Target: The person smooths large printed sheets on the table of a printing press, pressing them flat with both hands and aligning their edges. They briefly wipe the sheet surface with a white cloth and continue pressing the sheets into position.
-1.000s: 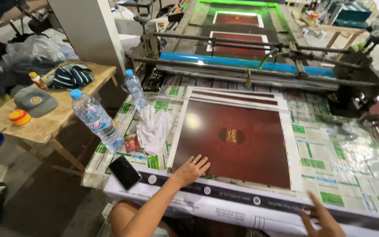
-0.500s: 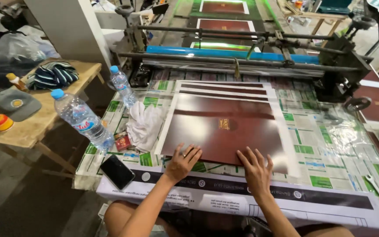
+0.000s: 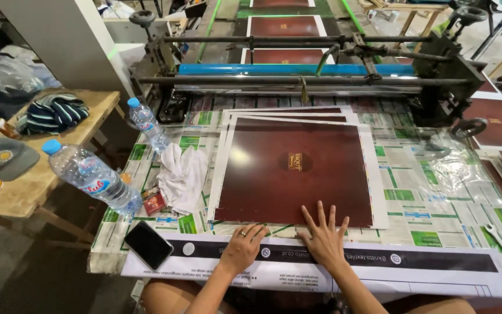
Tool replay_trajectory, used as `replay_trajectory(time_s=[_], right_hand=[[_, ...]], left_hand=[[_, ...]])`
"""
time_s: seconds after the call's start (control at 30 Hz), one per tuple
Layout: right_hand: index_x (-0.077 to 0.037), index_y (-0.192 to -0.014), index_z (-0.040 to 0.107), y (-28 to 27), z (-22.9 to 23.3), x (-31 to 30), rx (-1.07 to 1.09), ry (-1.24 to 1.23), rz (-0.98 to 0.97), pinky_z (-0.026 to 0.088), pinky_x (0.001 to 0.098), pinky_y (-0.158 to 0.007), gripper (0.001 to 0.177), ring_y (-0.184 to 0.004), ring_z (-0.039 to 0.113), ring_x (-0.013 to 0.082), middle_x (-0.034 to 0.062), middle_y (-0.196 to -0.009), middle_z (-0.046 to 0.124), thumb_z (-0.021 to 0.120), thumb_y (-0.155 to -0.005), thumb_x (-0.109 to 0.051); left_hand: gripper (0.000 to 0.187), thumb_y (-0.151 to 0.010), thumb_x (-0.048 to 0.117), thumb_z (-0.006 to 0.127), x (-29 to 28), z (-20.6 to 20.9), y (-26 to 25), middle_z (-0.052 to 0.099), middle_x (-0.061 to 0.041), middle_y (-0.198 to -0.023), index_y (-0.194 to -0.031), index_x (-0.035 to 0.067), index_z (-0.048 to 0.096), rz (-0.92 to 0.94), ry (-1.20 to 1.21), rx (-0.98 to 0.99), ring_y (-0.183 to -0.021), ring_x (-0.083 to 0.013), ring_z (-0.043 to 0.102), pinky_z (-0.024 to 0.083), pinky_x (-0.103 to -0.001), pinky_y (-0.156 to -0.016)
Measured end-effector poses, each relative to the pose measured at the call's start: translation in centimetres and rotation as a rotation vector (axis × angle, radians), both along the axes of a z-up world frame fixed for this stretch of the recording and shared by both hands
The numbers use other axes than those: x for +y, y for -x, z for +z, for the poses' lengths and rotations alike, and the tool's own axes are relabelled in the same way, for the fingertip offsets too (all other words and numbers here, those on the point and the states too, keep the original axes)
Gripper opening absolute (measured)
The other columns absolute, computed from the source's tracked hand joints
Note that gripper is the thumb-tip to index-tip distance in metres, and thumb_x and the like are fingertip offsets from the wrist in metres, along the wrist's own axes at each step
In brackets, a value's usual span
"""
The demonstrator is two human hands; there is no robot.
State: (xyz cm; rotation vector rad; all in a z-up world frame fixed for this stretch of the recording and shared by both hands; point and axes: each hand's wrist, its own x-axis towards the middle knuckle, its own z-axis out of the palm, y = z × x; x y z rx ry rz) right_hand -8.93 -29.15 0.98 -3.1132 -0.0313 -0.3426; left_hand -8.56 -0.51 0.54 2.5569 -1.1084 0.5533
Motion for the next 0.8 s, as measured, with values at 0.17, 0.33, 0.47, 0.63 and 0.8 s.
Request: replay_trajectory(time_s=[0.17,0.33,0.47,0.63,0.8], right_hand=[[-0.043,-0.158,0.024,-3.8,-0.9,-2.1,-0.021,-0.037,0.041,0.003,0.0814,-0.107,0.076,-0.150,0.011,0.0500,0.0106,-0.168,0.014,0.045,-0.090,-0.071],[-0.042,-0.160,0.022,-8.8,-0.2,-3.7,0.019,-0.051,0.084,0.003,0.0820,-0.108,0.076,-0.151,0.011,0.0511,0.0119,-0.170,0.014,0.041,-0.093,-0.071],[-0.044,-0.160,0.020,-11.5,-0.1,-5.1,0.107,-0.043,0.083,0.002,0.0815,-0.108,0.080,-0.152,0.010,0.0504,0.0110,-0.170,0.012,0.041,-0.090,-0.075],[-0.044,-0.161,0.016,-16.9,1.0,-5.9,0.114,-0.019,0.110,-0.002,0.0815,-0.109,0.084,-0.153,0.007,0.0490,0.0093,-0.171,0.009,0.035,-0.089,-0.082],[-0.046,-0.161,0.016,-20.7,1.1,-6.8,0.112,-0.030,0.102,-0.003,0.0801,-0.109,0.084,-0.153,0.005,0.0476,0.0081,-0.171,0.008,0.034,-0.088,-0.083]], left_hand=[[0.059,-0.091,0.017,0.062,-0.3,0.1,0.3,0.052,-0.014,-0.146,-0.148,0.006,0.052,0.055,-0.021,-0.027,-0.138,-0.0307,0.047,0.032,-0.050,-0.118],[0.068,-0.087,0.026,0.062,-0.5,0.1,1.1,0.036,-0.020,-0.160,-0.150,0.006,0.048,0.154,0.063,0.078,-0.150,-0.0385,0.029,0.017,-0.060,-0.121],[0.070,-0.085,0.026,0.061,-0.7,-0.8,0.4,0.034,-0.020,-0.161,-0.151,0.005,0.047,0.167,0.056,0.140,-0.150,-0.0406,0.027,0.015,-0.064,-0.121],[0.068,-0.087,0.027,0.061,-0.4,-0.5,-0.4,0.036,-0.021,-0.161,-0.150,0.003,0.048,0.142,0.053,0.120,-0.151,-0.0422,0.027,0.015,-0.064,-0.121],[0.069,-0.088,0.027,0.062,-0.5,-0.5,-0.3,0.035,-0.022,-0.161,-0.150,0.003,0.047,0.132,0.044,0.132,-0.150,-0.0428,0.027,0.015,-0.065,-0.120]])
